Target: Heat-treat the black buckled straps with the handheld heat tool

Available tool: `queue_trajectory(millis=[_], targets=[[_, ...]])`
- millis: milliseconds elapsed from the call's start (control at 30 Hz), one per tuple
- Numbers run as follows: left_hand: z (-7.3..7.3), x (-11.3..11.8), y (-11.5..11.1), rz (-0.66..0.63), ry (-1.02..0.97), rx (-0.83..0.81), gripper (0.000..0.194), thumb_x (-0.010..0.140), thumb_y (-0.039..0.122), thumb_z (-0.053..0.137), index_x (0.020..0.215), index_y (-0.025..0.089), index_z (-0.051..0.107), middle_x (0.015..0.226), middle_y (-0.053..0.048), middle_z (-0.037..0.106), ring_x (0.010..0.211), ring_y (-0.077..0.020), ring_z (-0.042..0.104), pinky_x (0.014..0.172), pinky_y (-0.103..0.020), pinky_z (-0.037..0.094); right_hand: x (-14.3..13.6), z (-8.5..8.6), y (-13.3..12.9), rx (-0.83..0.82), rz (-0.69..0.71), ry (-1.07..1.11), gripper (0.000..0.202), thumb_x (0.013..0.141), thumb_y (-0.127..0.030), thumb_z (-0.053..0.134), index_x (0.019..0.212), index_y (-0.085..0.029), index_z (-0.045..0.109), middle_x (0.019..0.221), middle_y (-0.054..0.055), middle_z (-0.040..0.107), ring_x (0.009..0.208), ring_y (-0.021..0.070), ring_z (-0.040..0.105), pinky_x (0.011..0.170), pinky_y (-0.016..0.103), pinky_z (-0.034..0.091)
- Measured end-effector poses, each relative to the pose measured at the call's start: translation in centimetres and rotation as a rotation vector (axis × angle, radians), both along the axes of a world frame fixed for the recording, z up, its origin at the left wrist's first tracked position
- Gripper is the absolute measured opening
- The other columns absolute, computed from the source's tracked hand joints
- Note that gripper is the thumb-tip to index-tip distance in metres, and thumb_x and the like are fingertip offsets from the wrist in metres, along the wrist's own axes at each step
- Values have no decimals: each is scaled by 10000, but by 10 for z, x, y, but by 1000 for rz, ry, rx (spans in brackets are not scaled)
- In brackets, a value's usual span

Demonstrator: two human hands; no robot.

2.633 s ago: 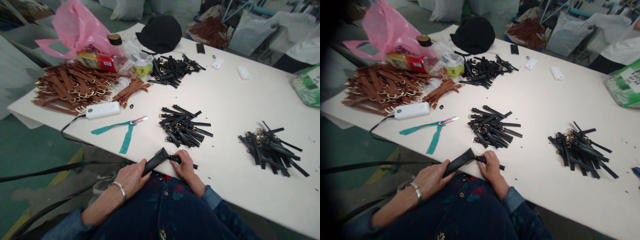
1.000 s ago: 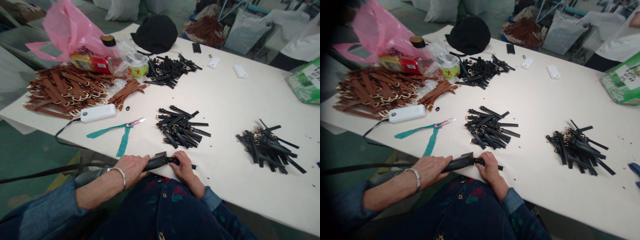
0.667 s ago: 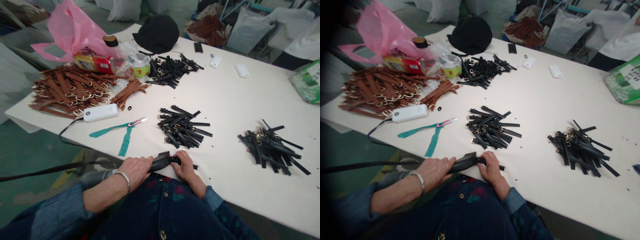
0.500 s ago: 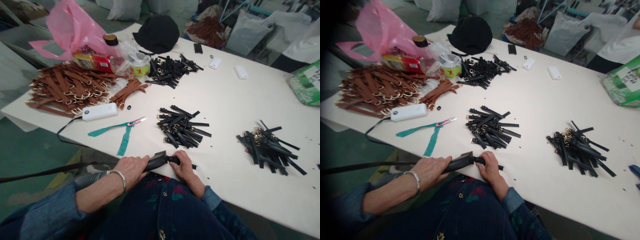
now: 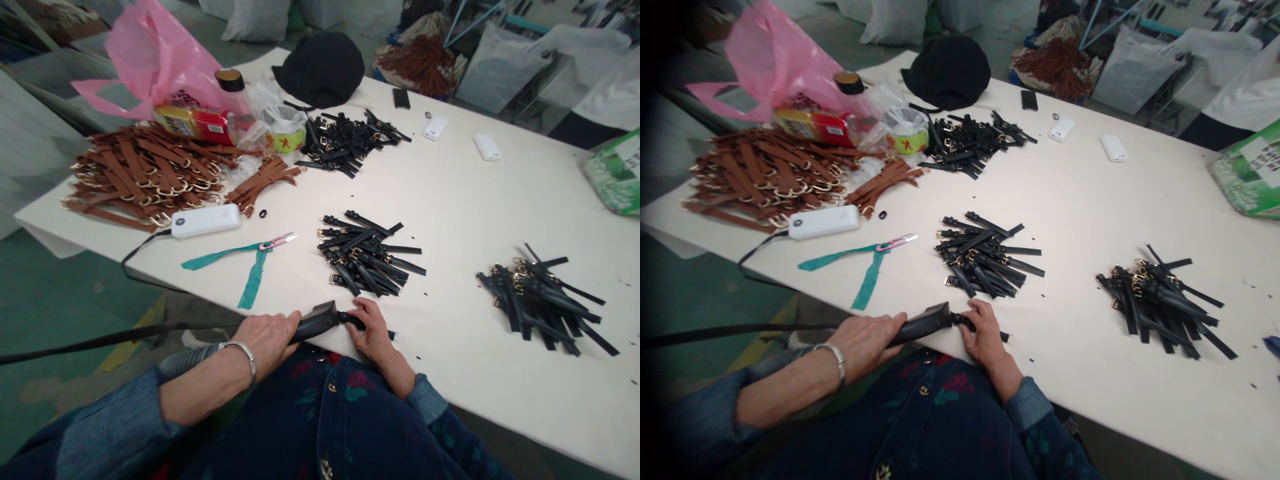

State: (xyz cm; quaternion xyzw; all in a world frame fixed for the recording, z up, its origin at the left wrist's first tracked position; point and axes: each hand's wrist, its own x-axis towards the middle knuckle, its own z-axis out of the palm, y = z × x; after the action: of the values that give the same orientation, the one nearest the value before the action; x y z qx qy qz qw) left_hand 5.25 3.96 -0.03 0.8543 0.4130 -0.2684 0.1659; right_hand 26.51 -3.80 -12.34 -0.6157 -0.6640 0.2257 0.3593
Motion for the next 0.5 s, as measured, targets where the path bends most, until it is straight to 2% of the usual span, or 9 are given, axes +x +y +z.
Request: queue_trajectory(millis=[100, 300, 500], targets=[[0, -5, 2, -10, 0, 12, 292, 759, 413, 399, 963, 219, 474, 829, -82, 628, 764, -240, 597, 634, -345, 437, -1, 0, -2, -10, -7, -3, 221, 709, -170, 539, 923, -209, 578, 1083, 86, 496, 996, 213, 454, 848, 386, 398], [9, -18, 6, 30, 14, -7, 291, 759, 402, 389, 975, 228, 474, 845, -78, 637, 784, -228, 599, 649, -326, 433, -4, 0, -3, -27, -37, -27, 174, 716, -157, 533, 876, -211, 578, 921, 51, 579, 893, 190, 507, 797, 359, 410], [20, -23, 10, 60, 6, -2, 337, 771, 481, 314, 921, 235, 489, 788, -67, 638, 710, -234, 605, 606, -334, 434, 0, -2, -6, 10, 37, -145, 187, 765, -112, 458, 833, -215, 599, 877, 47, 591, 841, 188, 502, 747, 358, 405]])
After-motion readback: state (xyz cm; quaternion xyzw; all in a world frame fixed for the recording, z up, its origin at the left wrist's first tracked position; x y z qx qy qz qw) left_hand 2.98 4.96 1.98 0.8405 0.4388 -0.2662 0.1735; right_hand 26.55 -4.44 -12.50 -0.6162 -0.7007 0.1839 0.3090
